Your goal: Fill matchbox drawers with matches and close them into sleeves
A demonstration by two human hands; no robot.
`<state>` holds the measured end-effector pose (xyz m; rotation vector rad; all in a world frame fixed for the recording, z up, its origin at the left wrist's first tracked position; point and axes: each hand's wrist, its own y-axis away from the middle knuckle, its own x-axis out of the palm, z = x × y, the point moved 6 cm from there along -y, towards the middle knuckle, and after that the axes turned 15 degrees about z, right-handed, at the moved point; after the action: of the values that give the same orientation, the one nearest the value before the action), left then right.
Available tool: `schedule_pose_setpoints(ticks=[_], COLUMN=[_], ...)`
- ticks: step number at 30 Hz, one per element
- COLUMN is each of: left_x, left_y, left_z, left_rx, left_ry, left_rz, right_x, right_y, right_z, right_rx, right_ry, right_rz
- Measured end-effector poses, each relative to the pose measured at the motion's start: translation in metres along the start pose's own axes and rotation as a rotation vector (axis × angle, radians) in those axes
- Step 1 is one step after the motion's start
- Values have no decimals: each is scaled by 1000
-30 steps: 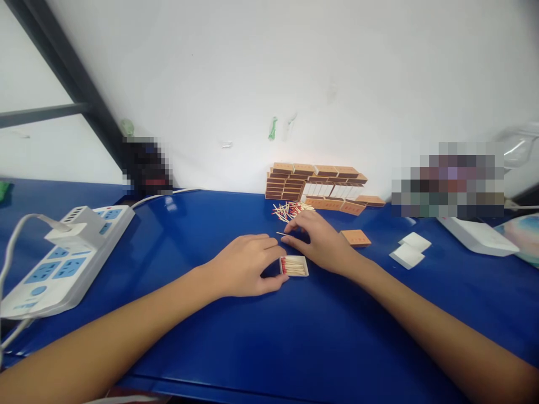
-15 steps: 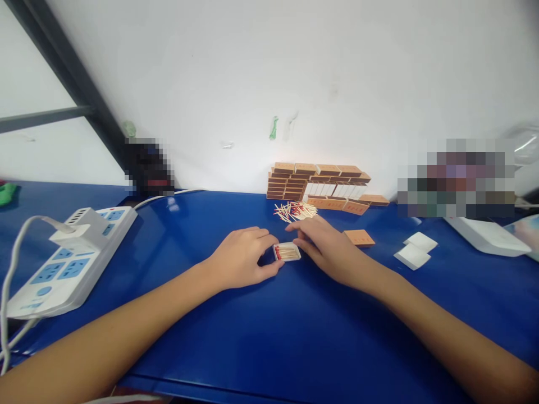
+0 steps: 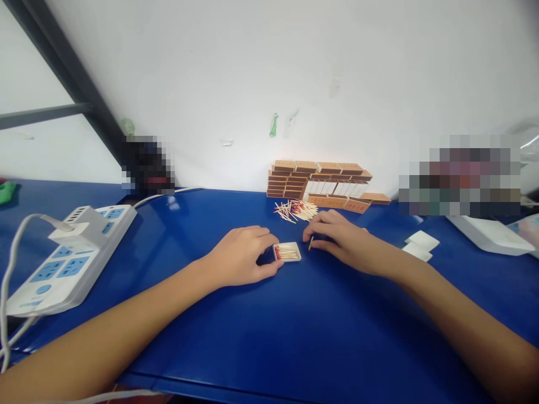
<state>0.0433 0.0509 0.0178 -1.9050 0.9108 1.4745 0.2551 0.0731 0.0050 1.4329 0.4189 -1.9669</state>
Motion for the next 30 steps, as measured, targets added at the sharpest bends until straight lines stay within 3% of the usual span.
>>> schedule_pose_setpoints(ticks=[4,6,10,14,17,19,22,26,30], left_x=[-1,-1,-1,0,2,2,2,2,2], left_y=[0,0,0,1,0,0,0,1,1], left_z=[0,-1,-2,-2,-1,0,1,1,2], left_rx=[2,-6,-22,-29,-29,-26,-25,-27,-23], left_ry=[-6,-11,-22,-31,-38,-46,-47,-45,-48], left_rz=[-3,-8,-24,-28,-18,-16,-16,-11,-10], right_x=[1,-2,-8,2,-3,-12,-19,-18,-13], right_y=[-5,-4,-3,-11,-20,-29,-50,-75,-78], right_z=[-6,0,35,63,47,23,3,3,7], right_rx=[23,28,-28,-82,-3,145,248,297,342], right_ry=[-7,-34,-101,-84,-112,-120,-39,30,31], right_rz=[20,-30,-232,-230,-279,-328,-254,-91,-20])
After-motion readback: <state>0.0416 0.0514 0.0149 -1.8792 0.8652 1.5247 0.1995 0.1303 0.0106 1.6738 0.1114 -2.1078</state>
